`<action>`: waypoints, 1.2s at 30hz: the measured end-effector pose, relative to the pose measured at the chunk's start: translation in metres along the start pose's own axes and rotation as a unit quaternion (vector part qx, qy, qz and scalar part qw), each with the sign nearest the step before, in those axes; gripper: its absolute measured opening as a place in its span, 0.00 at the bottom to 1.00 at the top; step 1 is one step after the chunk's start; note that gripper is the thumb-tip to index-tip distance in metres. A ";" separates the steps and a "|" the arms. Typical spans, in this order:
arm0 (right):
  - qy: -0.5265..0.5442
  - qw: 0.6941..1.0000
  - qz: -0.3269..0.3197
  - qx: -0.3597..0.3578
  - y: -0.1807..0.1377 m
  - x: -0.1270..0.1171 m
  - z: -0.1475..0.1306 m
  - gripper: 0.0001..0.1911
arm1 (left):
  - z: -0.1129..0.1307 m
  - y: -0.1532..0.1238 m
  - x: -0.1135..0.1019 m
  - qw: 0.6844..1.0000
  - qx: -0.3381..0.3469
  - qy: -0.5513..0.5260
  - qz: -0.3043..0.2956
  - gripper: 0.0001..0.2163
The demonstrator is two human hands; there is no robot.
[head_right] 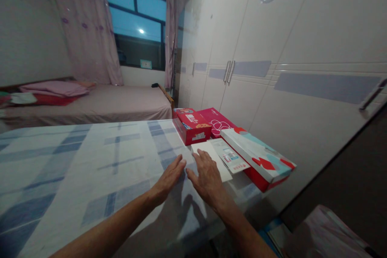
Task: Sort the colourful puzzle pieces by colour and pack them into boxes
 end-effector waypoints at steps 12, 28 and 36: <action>0.103 0.994 -0.004 -0.026 0.069 0.108 -0.104 0.18 | -0.033 -0.037 -0.289 0.744 -0.048 0.662 0.077 0.22; 0.066 0.996 -0.027 -0.061 0.069 0.142 -0.098 0.19 | -0.049 -0.056 -0.332 0.732 -0.134 0.661 0.100 0.25; 0.057 0.995 -0.033 -0.081 0.071 0.147 -0.097 0.20 | -0.054 -0.088 -0.411 0.726 -0.171 0.658 0.109 0.24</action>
Point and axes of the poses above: each hand's wrist, its own y-axis towards the middle knuckle, its own x-axis out of the palm, z = x × y, the point moved 10 cm from there along y, towards the middle knuckle, and after that the axes turned 7 degrees about x, right-handed, at the moved point
